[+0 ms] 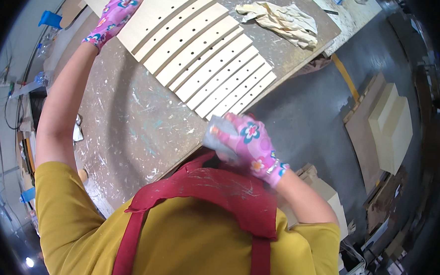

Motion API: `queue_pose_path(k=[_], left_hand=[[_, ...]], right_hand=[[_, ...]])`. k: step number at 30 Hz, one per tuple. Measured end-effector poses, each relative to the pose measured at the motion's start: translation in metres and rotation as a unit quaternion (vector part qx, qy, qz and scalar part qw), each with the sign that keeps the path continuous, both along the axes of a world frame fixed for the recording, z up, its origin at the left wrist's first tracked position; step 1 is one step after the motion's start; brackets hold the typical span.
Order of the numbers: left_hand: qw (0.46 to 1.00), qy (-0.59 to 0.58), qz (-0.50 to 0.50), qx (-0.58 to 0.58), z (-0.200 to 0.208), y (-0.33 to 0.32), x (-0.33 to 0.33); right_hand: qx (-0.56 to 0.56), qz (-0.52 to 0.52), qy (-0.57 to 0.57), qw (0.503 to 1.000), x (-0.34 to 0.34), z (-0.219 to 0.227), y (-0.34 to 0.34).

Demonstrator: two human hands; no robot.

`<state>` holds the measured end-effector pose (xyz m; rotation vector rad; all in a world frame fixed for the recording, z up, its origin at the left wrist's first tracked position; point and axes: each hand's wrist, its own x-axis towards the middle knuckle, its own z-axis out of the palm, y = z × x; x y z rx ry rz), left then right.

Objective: The person sands a stack of light-colored wooden slats with a sanding block and wipes them with a cloth. The person then lifts the stack, flips it over, and continues sanding and wiping the other side. Finally, the person separates the slats and stacks them individually.

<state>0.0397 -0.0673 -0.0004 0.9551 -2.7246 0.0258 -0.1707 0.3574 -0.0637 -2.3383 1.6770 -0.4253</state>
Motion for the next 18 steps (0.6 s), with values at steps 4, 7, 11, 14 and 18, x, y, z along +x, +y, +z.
queue_pose_path(k=[4, 7, 11, 14, 18], left_hand=[[1.0, 0.002, 0.021, 0.001, 0.003, 0.006, 0.001], [0.998, 0.041, 0.032, -0.026, -0.004, 0.001, 0.005], [0.989, 0.072, 0.117, -0.048, -0.007, 0.001, 0.01], [0.965, 0.123, 0.216, -0.082, -0.008, 0.017, 0.02], [0.844, 0.412, 0.289, 0.186, -0.019, 0.093, 0.026]], right_hand=[[-0.05, -0.134, -0.088, 0.986, -0.077, 0.042, -0.032], [-0.105, -0.251, -0.135, 0.953, -0.16, 0.048, -0.111], [-0.186, -0.207, 0.044, 0.959, -0.251, 0.007, -0.242], [-0.146, -0.204, 0.276, 0.928, -0.219, 0.008, -0.284], [-0.096, -0.033, -0.173, 0.98, -0.174, 0.021, -0.268]])
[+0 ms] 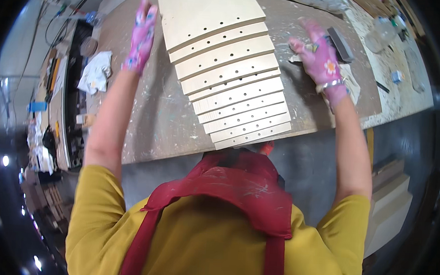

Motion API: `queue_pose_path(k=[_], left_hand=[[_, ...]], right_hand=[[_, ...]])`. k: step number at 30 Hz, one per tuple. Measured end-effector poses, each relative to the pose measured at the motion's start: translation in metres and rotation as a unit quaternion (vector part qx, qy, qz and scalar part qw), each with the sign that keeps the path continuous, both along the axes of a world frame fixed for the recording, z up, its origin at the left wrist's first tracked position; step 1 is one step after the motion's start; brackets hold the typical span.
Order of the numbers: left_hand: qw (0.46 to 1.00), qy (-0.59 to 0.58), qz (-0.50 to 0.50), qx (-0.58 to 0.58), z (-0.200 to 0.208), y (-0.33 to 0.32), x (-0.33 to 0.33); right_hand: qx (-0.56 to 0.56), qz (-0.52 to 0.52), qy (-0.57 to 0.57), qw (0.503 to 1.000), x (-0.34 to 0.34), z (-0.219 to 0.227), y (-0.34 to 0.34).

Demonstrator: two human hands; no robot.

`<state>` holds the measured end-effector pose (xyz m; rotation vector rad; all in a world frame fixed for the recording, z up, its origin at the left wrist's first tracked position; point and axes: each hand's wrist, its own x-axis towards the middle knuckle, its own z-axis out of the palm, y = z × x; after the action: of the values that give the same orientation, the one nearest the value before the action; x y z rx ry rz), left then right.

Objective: The person sands a stack of light-colored wooden slats with a sanding block and wipes them with a cloth. The person then lifts the stack, flips it over, and continues sanding and wiping the other side. Finally, the person separates the slats and stacks them individually.

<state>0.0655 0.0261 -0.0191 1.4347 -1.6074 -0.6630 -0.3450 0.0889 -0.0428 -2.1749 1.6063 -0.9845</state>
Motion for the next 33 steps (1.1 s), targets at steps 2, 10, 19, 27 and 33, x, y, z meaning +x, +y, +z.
queue_pose_path(k=[2, 10, 19, 27, 33], left_hand=[[0.974, 0.197, -0.038, 0.105, -0.03, 0.071, 0.009], [0.958, 0.204, 0.057, 0.195, -0.015, 0.164, -0.07], [0.948, 0.203, 0.062, 0.237, -0.009, 0.174, -0.075], [0.967, 0.171, 0.057, 0.179, -0.022, 0.165, -0.076], [0.987, 0.038, 0.044, 0.15, -0.023, 0.175, -0.036]], right_hand=[[0.188, 0.087, -0.132, 0.969, 0.028, -0.003, 0.026], [0.068, 0.126, -0.094, 0.985, 0.047, -0.013, 0.034], [0.059, 0.064, -0.036, 0.996, 0.054, -0.02, 0.04], [0.092, 0.055, -0.019, 0.994, 0.053, -0.014, 0.034], [0.025, -0.007, 0.07, 0.997, -0.038, 0.006, 0.05]])
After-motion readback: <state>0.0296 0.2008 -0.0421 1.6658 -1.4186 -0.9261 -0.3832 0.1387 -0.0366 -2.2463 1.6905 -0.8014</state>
